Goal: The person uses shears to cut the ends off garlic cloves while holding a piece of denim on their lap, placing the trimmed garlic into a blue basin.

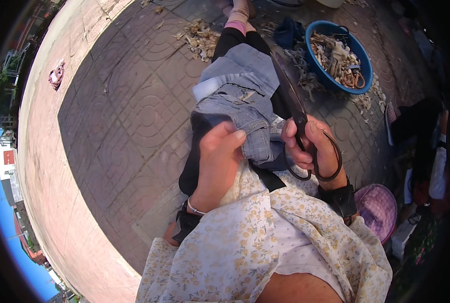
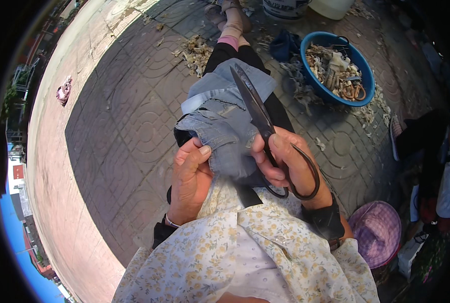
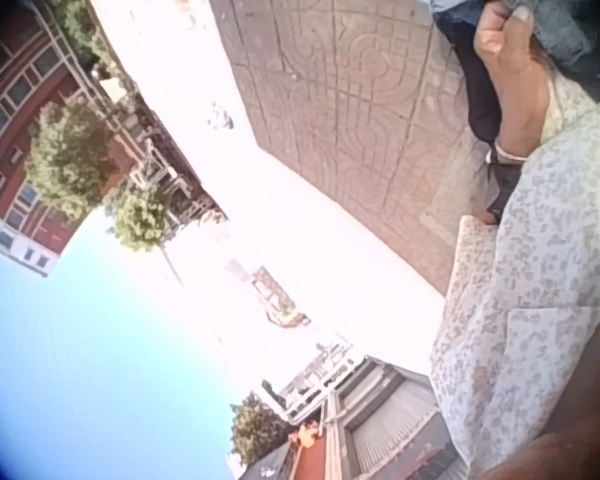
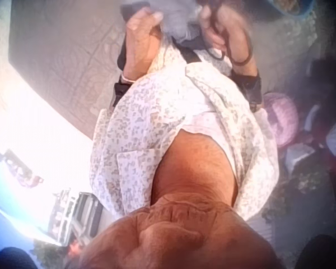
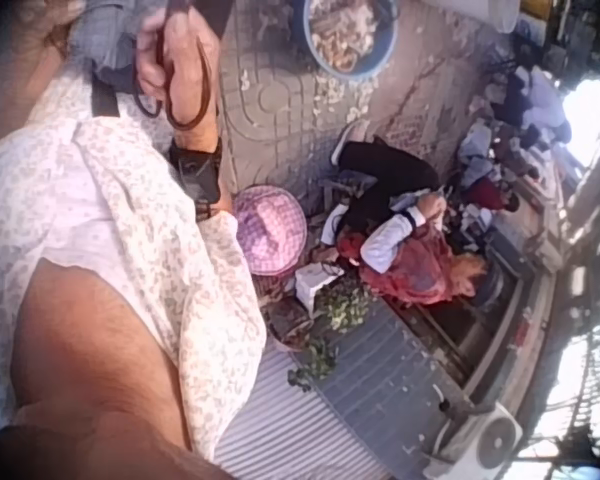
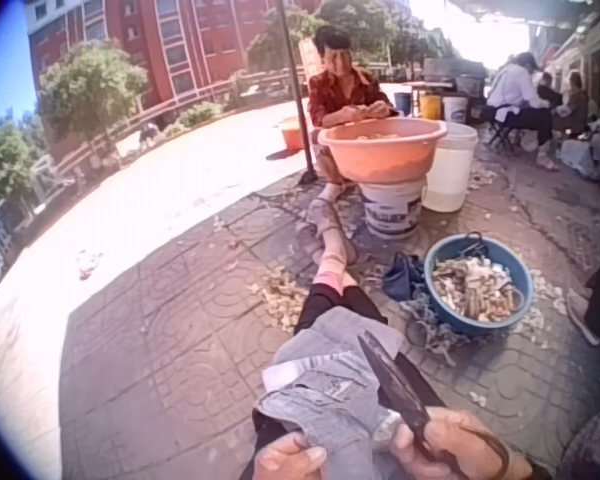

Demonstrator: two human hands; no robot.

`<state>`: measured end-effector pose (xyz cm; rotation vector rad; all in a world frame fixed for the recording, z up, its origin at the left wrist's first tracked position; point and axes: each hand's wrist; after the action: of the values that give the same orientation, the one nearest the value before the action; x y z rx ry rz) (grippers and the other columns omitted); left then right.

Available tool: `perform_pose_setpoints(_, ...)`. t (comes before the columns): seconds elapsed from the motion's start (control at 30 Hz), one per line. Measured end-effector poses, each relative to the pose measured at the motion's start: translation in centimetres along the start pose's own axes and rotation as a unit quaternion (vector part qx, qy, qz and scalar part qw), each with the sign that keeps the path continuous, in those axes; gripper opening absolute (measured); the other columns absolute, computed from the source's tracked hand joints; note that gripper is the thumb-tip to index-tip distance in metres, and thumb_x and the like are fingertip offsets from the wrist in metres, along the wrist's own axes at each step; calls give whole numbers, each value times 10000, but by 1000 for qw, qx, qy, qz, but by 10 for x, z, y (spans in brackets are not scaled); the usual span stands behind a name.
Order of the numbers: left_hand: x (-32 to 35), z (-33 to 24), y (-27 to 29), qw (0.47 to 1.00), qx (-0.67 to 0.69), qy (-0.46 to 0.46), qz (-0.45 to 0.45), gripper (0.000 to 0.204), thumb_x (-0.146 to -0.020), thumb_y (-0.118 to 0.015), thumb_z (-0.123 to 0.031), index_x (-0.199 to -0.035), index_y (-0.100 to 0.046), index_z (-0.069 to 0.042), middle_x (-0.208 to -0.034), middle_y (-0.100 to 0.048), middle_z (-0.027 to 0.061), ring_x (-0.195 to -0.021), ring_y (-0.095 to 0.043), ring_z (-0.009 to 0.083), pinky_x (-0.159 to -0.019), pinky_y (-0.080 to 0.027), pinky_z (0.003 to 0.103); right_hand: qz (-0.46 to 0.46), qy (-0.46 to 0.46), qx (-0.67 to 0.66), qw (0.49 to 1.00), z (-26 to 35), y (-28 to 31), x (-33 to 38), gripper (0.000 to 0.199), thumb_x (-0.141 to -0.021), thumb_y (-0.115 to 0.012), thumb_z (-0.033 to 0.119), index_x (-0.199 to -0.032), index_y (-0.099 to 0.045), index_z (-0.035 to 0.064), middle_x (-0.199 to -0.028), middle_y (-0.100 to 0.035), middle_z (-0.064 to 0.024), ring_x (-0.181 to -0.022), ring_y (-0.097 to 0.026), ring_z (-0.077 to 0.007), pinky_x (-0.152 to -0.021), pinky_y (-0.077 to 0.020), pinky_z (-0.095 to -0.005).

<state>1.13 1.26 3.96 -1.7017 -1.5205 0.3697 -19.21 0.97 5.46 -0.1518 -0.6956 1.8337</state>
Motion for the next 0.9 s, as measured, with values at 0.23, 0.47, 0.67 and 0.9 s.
perform_pose_setpoints(0.23, 0, -3, 4, 997, 23, -54, -43, 116, -871, -552, -58, -977, -576, -19, -953, -644, 55, -886, -608, 130, -828, -482, 294, 106, -139, 37, 984, -4, 5, 26, 309, -943, -532, 310, -963, -566, 4, -691, -479, 12, -494, -368, -6, -409, -257, -173)
perform_pose_setpoints(0.47, -3, -4, 9, 998, 16, -66, -19, 136, -867, -540, -61, -988, -580, -11, -987, -648, 70, -910, -615, 143, -845, -478, 304, 105, -181, 66, 976, 2, 4, 37, 291, -941, -542, 312, -967, -575, 24, -718, -467, 39, -543, -359, 2, -452, -251, -163)
perform_pose_setpoints(0.67, 1, -5, 5, 997, 35, -66, -25, 142, -857, -566, -46, -982, -590, 16, -999, -633, 77, -915, -584, 138, -857, -438, 278, 95, -176, 73, 977, 2, 2, 38, 299, -936, -548, 326, -960, -579, 29, -729, -466, 43, -540, -349, 3, -464, -252, -156)
perform_pose_setpoints(0.9, 1, -4, 5, 996, 10, -78, -36, 131, -846, -565, -30, -976, -580, -23, -970, -637, 54, -890, -600, 131, -831, -464, 288, 111, -181, 59, 975, 0, 6, 36, 286, -940, -546, 311, -964, -575, 27, -738, -469, 37, -535, -355, 3, -438, -246, -157)
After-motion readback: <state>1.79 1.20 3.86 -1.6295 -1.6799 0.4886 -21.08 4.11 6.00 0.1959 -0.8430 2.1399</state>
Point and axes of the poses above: each hand's wrist, its own x-axis away from the middle knuckle, its own y-axis out of the back of the hand, z = x × y
